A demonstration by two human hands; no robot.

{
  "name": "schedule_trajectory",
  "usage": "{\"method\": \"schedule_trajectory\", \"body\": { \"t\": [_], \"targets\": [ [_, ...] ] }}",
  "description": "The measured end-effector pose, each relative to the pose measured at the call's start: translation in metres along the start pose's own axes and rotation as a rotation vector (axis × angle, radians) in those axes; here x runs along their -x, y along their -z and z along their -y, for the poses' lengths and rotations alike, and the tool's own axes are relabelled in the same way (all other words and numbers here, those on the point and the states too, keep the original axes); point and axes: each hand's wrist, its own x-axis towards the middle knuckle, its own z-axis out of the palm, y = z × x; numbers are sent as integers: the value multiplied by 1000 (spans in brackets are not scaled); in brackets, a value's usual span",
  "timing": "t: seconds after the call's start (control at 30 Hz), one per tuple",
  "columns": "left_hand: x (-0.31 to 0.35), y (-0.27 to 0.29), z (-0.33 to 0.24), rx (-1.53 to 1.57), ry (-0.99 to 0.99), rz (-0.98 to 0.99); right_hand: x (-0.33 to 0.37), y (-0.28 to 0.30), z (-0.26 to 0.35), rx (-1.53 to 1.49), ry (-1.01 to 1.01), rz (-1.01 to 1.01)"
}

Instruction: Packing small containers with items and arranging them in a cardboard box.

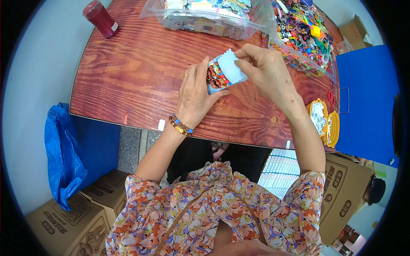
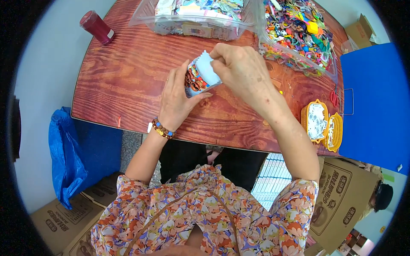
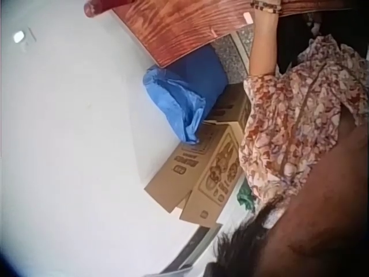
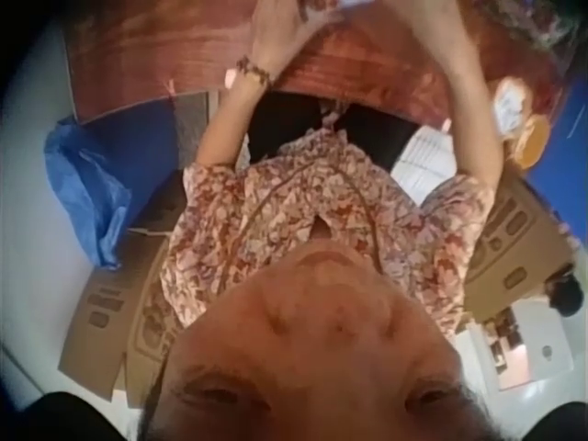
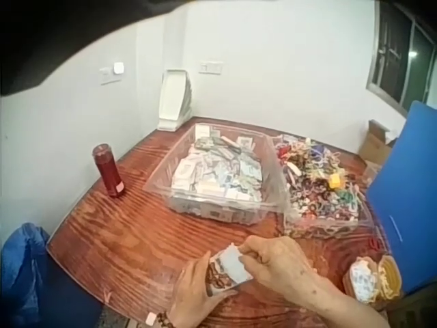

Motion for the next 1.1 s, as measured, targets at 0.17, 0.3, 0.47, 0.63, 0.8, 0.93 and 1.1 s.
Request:
{"method": "schedule_trajectory", "body": {
  "t": [0.17,0.3,0.47,0.63,0.8,0.93,1.1],
  "targets": [
    [-1,-12,-2,49,103,9,14,-13,7,167,-89,35],
    [-6,-16,-4,80,63,8,24,-2,1,170,38,-181],
    [-13,-27,-6,0,-5,52,26,-10,-31,104,56,118],
    [-21,-27,-6,-22,5,144,0,68,-76,12,-206,-236],
    [-22,-39,-12,80,-2,245,-48,108,-199,624,-372,151],
    [-22,-40,-11,114,-28,261,-59,90,-223,764,-380,258],
    [-32,-40,-8,144,-8,290,-51,106,-240,479,-377,179]
  ]
}}
